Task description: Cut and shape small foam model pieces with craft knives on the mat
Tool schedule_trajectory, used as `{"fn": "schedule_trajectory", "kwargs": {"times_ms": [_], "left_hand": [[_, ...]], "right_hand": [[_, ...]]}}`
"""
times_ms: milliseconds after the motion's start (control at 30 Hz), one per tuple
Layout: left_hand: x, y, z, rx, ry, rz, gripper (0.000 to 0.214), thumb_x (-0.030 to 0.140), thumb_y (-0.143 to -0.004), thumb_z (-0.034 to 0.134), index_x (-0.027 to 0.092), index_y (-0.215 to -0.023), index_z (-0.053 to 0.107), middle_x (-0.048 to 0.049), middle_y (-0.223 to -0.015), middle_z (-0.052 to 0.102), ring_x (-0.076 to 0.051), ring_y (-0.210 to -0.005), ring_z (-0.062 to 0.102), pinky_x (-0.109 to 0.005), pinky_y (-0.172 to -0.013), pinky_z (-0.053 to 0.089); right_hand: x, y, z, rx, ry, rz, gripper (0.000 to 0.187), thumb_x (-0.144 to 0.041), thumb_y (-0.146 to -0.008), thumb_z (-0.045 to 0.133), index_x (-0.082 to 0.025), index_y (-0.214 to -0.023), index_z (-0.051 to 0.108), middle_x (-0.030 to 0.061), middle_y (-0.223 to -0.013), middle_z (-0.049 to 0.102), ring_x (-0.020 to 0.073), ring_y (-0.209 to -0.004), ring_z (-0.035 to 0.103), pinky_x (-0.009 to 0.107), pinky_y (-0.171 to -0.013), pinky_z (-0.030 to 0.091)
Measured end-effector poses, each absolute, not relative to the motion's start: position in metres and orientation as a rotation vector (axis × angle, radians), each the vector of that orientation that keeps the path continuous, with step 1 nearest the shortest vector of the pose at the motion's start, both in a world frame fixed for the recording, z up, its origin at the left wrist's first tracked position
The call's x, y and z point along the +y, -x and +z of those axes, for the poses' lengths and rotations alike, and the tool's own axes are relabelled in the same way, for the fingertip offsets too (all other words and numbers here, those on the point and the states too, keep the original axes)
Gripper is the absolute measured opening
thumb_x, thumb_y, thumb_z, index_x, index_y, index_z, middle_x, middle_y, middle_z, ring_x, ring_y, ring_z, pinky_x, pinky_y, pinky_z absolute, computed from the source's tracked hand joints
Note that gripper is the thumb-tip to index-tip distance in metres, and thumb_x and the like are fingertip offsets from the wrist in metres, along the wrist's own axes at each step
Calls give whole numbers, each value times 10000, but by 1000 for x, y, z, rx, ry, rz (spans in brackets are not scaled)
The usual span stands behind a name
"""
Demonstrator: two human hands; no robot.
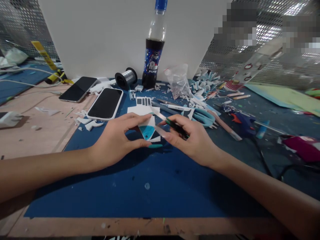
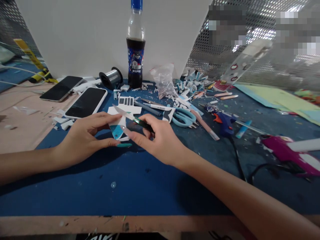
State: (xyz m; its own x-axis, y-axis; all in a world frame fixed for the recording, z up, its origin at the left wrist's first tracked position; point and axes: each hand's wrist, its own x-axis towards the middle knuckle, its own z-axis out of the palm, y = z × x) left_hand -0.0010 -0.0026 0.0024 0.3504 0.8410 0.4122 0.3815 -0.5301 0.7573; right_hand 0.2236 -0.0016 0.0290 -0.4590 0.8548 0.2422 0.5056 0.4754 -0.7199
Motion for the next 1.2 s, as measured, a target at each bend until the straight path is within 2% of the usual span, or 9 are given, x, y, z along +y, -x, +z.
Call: {"fn": "schedule_trajectory", "kwargs": {"times_ms": [133, 233, 433, 633, 700, 833, 967, 1067, 1200], "left_hand": [[-4, 0, 3, 1039, -2110, 1135, 401, 391, -778, 758, 188, -1119, 698, -79, -1111, 690, -231, -1025, 656, -353, -904, 548], [-5, 0, 3, 1048, -2154, 1149, 457, 399, -776, 761, 200, -1179, 677, -79, -1079, 701, -223, -963, 667, -337, -843, 556], [-4, 2, 4, 1015, -2223, 1173, 453, 308, -779, 772, 228, -1211, 661, -51, -1020, 718, -175, -871, 656, -275, -781, 552], [-5, 3, 2, 1047, -2153, 1149, 498, 376, -754, 785, 207, -1207, 661, -76, -1057, 709, -203, -903, 660, -304, -761, 559], [-6, 3, 2, 1069, -2169, 1132, 510, 387, -762, 777, 194, -1218, 655, -75, -1043, 711, -194, -871, 666, -307, -777, 561], [-6, 2, 5, 1070, -2234, 1142, 504, 409, -796, 743, 222, -1250, 629, -63, -1032, 710, -188, -858, 664, -294, -760, 568], [-6, 1, 6, 1072, -2352, 1153, 474, 351, -834, 712, 239, -1279, 595, -65, -1055, 697, -186, -869, 661, -295, -763, 560], [-7, -1, 5, 1050, -2432, 1115, 527, 288, -834, 717, 230, -1329, 544, -63, -1074, 682, -189, -923, 663, -289, -808, 558], [-10, -3, 4, 1047, -2523, 1063, 595, 221, -826, 726, 232, -1373, 490, -50, -1073, 652, -181, -957, 651, -285, -874, 551]], "right_hand": [[-5, -219, 31, -2148, 1129, 1004, 348, -492, -874, 595, -144, -876, 596, -59, -565, 412, 85, -496, 365, 228, -456, 282], [-7, -217, 30, -2184, 1120, 1036, 337, -484, -873, 615, -147, -873, 608, -68, -558, 398, 81, -490, 351, 225, -454, 273], [-11, -216, 26, -2282, 937, 817, 214, -349, -922, 599, -153, -835, 592, -11, -719, 583, 97, -622, 514, 214, -560, 359], [-7, -220, 26, -2184, 946, 559, 303, -339, -980, 497, -174, -725, 507, -39, -608, 472, 84, -529, 438, 219, -508, 314], [-4, -222, 26, -2102, 1070, 459, 295, -383, -985, 470, -172, -789, 533, -34, -603, 479, 85, -491, 424, 224, -473, 302], [-3, -225, 26, -2032, 1224, 338, 328, -414, -970, 475, -127, -1095, 573, -1, -652, 569, 101, -473, 465, 234, -454, 325], [-13, -219, 30, -2105, 1036, 531, 318, -364, -967, 473, -111, -1059, 642, 11, -681, 618, 88, -486, 462, 227, -474, 357], [-21, -215, 34, -2144, 975, 687, 341, -341, -973, 463, -121, -1148, 656, 21, -761, 657, 91, -552, 501, 214, -509, 384], [-24, -215, 36, -2172, 992, 834, 423, -368, -979, 449, -105, -1254, 635, -23, -601, 534, 79, -492, 397, 200, -445, 315]]}}
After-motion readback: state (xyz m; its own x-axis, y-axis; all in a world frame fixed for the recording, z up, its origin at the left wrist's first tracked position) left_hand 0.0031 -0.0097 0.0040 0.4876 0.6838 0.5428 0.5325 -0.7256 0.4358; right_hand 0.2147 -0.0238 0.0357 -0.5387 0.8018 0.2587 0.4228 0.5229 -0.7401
